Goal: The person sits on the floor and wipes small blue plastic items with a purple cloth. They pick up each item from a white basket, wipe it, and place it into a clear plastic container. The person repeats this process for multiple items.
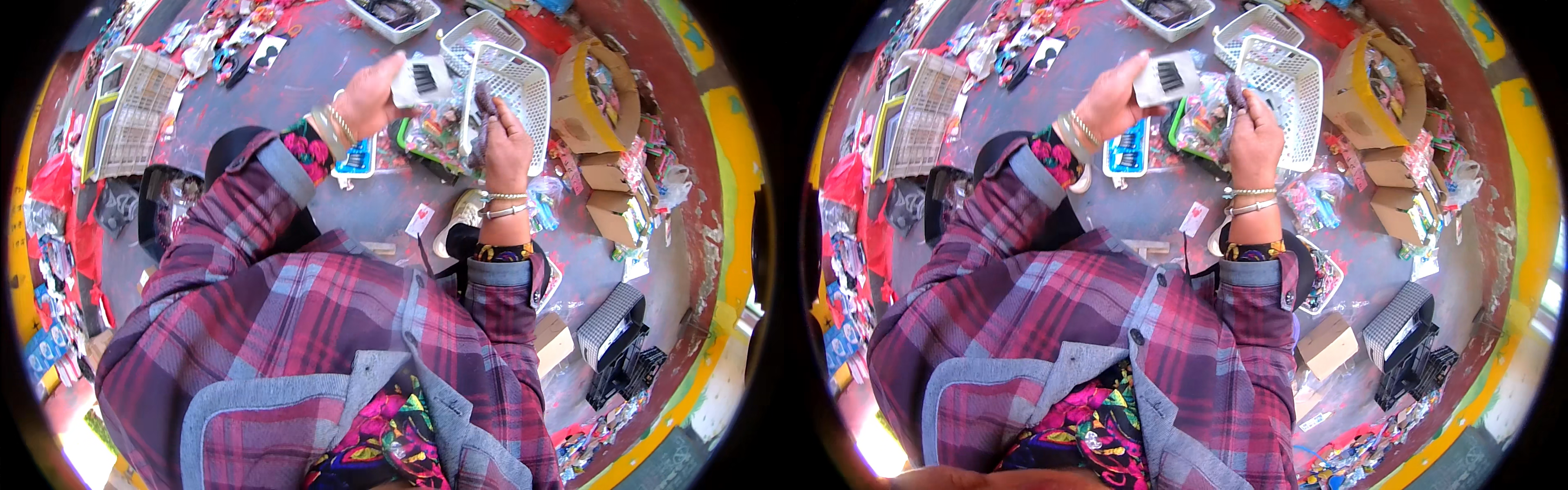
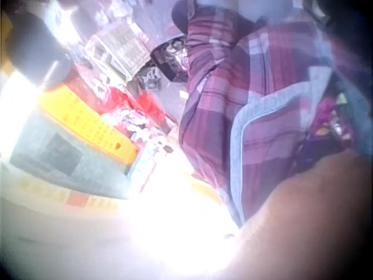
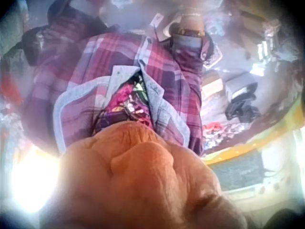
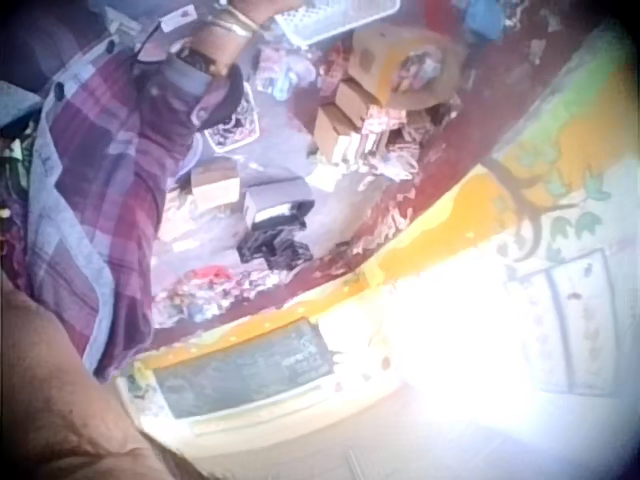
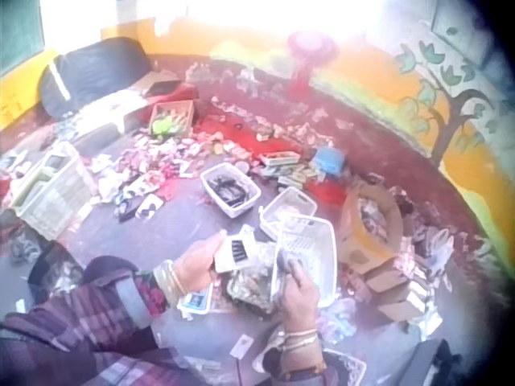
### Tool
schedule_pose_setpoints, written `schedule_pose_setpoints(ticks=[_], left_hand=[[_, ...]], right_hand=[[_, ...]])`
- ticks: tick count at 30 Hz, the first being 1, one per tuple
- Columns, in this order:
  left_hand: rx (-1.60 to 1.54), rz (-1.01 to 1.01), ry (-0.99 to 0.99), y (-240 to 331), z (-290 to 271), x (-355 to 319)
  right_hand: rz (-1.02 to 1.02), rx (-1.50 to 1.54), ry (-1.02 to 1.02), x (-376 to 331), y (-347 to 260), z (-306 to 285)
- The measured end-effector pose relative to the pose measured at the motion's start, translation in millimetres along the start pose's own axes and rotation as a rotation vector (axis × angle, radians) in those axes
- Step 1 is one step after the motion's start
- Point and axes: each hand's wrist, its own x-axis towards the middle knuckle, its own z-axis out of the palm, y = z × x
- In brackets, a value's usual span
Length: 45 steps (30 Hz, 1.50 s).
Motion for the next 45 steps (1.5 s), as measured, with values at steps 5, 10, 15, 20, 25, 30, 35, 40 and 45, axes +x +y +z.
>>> schedule_pose_setpoints(ticks=[5,10,15,20,25,30,35,40,45], left_hand=[[0.355,-0.239,0.210,0.4,-46.4,-2.0],[0.497,-0.381,0.302,-42.6,-96.7,8.6],[1.712,-0.316,0.077,-127.4,-173.6,17.4],[1.432,-0.299,0.489,-198.9,-190.0,25.5],[1.571,-0.259,0.376,-210.5,-178.0,25.2],[1.643,-0.342,0.276,-236.2,-183.6,21.3],[1.580,-0.367,0.232,-268.3,-196.8,23.8],[1.546,-0.385,0.249,-275.6,-196.3,26.8],[1.641,-0.363,0.179,-255.4,-178.1,27.6]], right_hand=[[-0.040,-0.027,-0.103,-9.6,-20.4,4.7],[-0.052,-0.021,-0.158,-13.1,-26.7,9.4],[-0.031,-0.076,-0.234,-14.8,-36.1,14.5],[0.006,-0.075,-0.243,-18.0,-34.1,16.1],[0.036,-0.099,-0.286,-18.7,-39.3,15.2],[0.074,-0.090,-0.345,-22.2,-40.5,16.3],[0.147,-0.053,-0.380,-22.4,-40.5,17.9],[0.178,-0.056,-0.387,-22.0,-38.9,16.0],[0.189,-0.017,-0.401,-23.3,-40.8,14.8]])
